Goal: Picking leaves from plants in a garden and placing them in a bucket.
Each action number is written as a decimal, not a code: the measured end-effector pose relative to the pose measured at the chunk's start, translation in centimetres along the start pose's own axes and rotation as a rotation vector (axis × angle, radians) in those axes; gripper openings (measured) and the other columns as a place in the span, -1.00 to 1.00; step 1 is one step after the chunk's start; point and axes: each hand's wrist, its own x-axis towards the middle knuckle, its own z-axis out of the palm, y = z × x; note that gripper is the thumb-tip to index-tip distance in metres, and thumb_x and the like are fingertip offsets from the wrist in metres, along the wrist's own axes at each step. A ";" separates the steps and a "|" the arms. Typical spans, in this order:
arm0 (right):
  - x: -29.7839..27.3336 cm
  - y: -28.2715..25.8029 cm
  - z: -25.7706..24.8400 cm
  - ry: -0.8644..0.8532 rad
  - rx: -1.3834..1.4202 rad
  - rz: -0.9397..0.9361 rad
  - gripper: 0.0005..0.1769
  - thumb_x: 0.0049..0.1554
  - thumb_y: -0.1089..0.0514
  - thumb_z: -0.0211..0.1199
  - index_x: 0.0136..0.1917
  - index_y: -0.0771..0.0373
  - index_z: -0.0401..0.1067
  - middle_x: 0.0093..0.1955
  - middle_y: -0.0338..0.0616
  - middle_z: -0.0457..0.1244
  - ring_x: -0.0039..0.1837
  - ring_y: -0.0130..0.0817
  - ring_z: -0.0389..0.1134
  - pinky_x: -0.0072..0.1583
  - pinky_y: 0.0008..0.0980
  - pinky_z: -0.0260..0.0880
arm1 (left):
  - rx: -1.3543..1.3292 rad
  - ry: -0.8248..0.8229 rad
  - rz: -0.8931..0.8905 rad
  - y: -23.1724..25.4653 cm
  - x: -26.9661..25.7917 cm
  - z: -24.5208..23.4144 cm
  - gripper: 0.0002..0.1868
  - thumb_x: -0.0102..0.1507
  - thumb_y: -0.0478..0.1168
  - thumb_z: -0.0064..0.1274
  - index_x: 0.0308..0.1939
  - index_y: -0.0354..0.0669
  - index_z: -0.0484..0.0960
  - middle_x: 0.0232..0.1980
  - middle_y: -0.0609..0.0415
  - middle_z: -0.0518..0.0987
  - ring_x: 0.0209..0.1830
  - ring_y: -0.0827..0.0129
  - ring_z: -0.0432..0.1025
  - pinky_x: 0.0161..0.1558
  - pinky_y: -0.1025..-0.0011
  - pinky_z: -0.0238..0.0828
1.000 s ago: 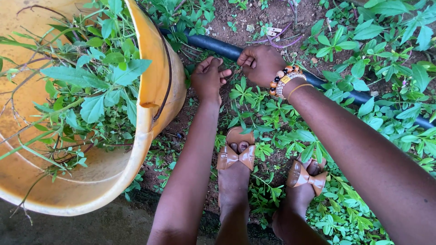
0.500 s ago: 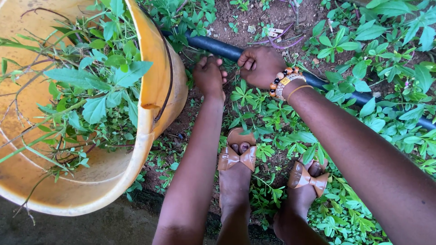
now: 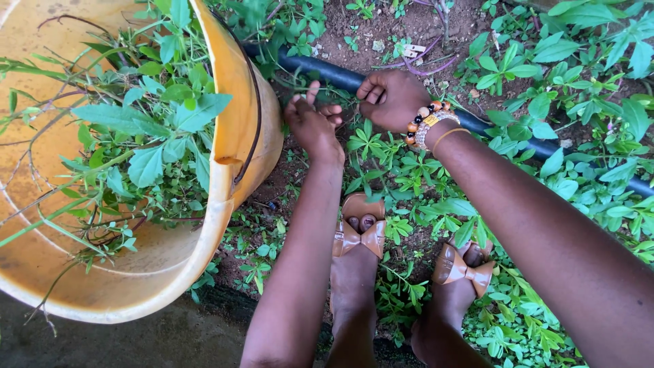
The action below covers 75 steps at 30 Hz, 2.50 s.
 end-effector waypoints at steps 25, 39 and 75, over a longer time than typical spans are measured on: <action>-1.4 -0.2 0.3 0.296 -1.015 -0.316 -0.77 0.14 0.13 0.18 0.07 0.15 0.50 0.03 -0.09 0.31 0.14 -0.16 0.33 0.05 -0.08 0.35 | 0.267 -0.073 -0.222 -1.4 2.1 0.1 -0.86 0.28 -0.17 0.12 -0.18 -0.14 0.65 -0.54 0.19 0.49 -0.65 0.54 0.36 -0.62 0.53 0.28; 1.3 -5.9 -2.4 0.317 0.302 -0.356 -0.80 0.29 0.25 0.38 -0.18 0.25 0.45 -0.38 -0.43 0.19 -0.33 -0.77 0.09 -0.31 -0.61 0.03 | 0.178 0.041 -0.410 -2.7 5.8 1.6 -0.83 0.23 -0.08 0.04 -0.33 -0.05 0.49 -0.48 0.18 0.43 -0.61 0.46 0.34 -0.58 0.47 0.31; -2.2 -3.8 0.7 0.067 -0.009 -0.255 -0.61 -0.01 0.24 0.39 0.11 0.34 0.51 -0.12 0.14 0.41 -0.10 -0.13 0.50 -0.04 -0.22 0.48 | 0.534 -0.460 0.512 3.9 -7.3 -2.2 -0.89 0.43 -0.34 -0.01 -0.01 -0.35 0.53 -0.24 0.08 0.64 -0.27 0.53 0.49 -0.25 0.51 0.45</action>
